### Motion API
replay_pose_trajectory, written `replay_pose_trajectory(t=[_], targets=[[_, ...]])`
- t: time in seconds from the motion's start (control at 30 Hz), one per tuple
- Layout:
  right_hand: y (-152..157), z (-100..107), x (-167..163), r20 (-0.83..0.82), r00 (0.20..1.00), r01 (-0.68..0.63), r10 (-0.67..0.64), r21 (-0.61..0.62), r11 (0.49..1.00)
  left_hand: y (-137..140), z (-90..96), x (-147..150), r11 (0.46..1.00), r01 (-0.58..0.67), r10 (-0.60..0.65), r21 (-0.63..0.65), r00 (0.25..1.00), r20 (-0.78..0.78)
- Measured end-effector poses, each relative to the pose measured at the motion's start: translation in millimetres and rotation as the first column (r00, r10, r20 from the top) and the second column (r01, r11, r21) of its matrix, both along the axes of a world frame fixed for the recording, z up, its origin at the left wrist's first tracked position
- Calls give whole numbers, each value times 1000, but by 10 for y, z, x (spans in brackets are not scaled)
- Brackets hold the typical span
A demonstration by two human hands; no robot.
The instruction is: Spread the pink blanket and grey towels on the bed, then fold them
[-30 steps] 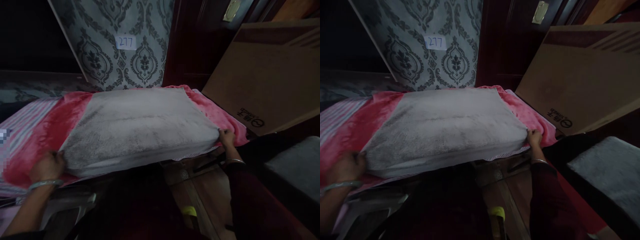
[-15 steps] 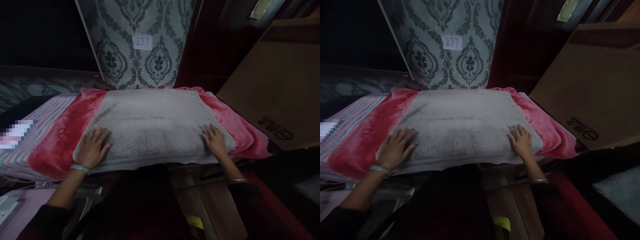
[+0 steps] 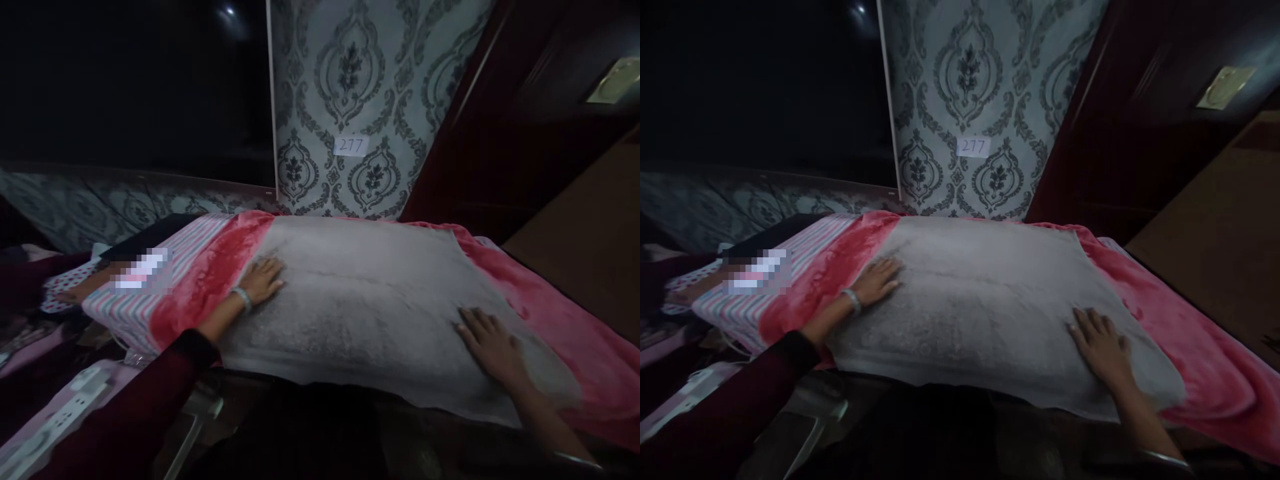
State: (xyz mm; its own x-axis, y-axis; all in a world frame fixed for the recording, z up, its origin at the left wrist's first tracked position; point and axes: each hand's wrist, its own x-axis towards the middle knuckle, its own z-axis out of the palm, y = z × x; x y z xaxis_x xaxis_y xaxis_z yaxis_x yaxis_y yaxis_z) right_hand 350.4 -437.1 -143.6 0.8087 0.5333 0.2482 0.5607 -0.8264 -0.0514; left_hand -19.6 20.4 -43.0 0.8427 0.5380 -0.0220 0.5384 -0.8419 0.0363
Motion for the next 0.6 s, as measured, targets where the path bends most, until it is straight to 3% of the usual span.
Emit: replay_pose_trajectory(t=[0.1,0.2,0.33,0.43,0.6], targets=[[154,-43,-28,-93,995,-32,32,3,999,212,-93,378,996,77,-79,-33,995,-53],[26,-147,80,-101,994,-32,35,23,999,620,-133,430,998,-50,48,-33,998,-47],[-59,-198,293,-61,998,-23,26,47,999,1088,6,460,989,-145,144,-23,989,-31],[188,-135,384,-31,998,-50,52,72,996,1114,55,772,995,-98,97,-10,995,-26],[560,-168,565,-14,984,-174,175,60,983,1066,-138,1266,997,51,-54,-52,997,-55]])
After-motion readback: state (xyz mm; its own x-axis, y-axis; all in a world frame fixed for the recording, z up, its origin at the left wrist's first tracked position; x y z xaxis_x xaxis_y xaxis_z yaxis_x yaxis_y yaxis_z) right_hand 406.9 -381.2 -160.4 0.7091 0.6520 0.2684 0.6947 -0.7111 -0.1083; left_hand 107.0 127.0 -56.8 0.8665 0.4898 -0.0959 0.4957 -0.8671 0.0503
